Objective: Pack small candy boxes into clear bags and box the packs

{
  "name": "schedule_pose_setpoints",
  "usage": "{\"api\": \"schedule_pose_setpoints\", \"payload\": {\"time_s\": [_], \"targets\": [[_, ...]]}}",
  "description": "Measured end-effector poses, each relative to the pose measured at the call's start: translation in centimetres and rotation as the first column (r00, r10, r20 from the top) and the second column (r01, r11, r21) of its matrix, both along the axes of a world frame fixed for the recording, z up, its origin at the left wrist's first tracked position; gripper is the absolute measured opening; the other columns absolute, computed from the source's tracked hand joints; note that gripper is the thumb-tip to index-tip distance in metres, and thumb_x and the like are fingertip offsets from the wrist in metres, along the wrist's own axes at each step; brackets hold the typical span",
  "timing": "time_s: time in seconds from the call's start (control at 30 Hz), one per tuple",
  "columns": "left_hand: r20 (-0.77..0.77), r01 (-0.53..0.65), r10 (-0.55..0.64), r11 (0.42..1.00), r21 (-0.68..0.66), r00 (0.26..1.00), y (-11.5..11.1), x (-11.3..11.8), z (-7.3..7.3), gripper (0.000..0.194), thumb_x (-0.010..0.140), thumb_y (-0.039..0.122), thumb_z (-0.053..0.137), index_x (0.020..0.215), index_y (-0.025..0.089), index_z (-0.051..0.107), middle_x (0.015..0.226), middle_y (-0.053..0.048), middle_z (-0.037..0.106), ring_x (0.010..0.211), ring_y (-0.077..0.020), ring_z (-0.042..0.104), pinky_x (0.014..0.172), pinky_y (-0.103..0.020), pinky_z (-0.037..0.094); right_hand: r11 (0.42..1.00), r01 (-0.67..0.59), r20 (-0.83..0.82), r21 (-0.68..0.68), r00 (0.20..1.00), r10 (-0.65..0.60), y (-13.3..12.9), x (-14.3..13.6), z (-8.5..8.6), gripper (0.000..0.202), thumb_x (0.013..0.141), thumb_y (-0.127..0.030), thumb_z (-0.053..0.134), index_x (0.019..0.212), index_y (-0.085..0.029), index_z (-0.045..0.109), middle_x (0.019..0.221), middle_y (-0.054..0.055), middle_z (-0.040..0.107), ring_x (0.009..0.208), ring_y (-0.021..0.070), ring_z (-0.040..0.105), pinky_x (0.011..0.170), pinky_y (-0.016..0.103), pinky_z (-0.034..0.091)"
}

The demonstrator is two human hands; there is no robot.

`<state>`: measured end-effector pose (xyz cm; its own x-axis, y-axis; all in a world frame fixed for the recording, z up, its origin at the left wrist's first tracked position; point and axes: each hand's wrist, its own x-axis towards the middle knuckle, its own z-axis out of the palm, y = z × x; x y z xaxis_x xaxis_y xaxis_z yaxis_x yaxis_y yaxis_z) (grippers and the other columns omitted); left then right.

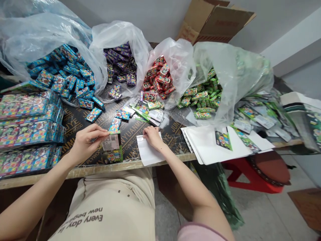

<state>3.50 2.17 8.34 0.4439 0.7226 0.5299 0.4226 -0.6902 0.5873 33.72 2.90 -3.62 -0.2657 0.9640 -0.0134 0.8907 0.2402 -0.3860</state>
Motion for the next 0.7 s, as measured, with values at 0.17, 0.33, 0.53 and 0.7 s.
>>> {"api": "schedule_pose_setpoints", "payload": {"time_s": [0.17,0.33,0.53,0.7], "targets": [[-0.001,-0.002,0.002,1.000,0.011,1.000,-0.1,0.0,0.2,0.014,0.086,0.012,0.058,0.084,0.015,0.072,0.076,-0.004,0.065,0.070,-0.0124,0.063,0.064,-0.022,0.050,0.998,-0.041,0.034,0.049,0.999,0.040,-0.6,-0.2,0.4,0.014,0.085,-0.008,0.052,0.076,-0.017,0.057,0.080,0.004,0.064,0.082,0.0197,0.052,0.080,0.034,0.027],[-0.001,-0.004,0.004,1.000,-0.007,1.000,-0.2,0.0,0.1,0.015,0.086,0.012,0.058,0.086,0.016,0.072,0.077,-0.005,0.066,0.071,-0.0133,0.064,0.064,-0.023,0.050,0.994,-0.088,0.055,0.067,0.995,0.085,-2.1,-1.0,0.3,0.018,0.087,-0.007,0.046,0.076,-0.018,0.056,0.087,0.010,0.064,0.084,0.0229,0.052,0.084,0.036,0.033],[0.023,-0.049,0.048,0.999,0.017,0.999,-0.2,0.0,-0.4,0.009,0.085,0.013,0.060,0.082,0.017,0.068,0.077,-0.004,0.069,0.071,-0.0136,0.066,0.066,-0.023,0.051,0.998,-0.020,-0.049,0.055,0.999,0.023,-2.8,-1.1,0.6,0.017,0.084,-0.006,0.042,0.079,-0.019,0.052,0.075,0.007,0.062,0.070,0.0208,0.054,0.069,0.031,0.041],[0.034,-0.036,0.036,0.999,0.012,0.999,-0.3,-0.2,-0.2,0.008,0.085,0.016,0.063,0.077,0.016,0.065,0.079,-0.006,0.070,0.074,-0.0145,0.066,0.068,-0.025,0.052,0.994,0.105,-0.544,-0.041,0.832,-0.110,-1.1,-2.8,7.6,0.014,0.082,-0.031,0.059,0.076,-0.020,0.054,0.080,0.003,0.060,0.075,0.0168,0.057,0.071,0.028,0.044]]}}
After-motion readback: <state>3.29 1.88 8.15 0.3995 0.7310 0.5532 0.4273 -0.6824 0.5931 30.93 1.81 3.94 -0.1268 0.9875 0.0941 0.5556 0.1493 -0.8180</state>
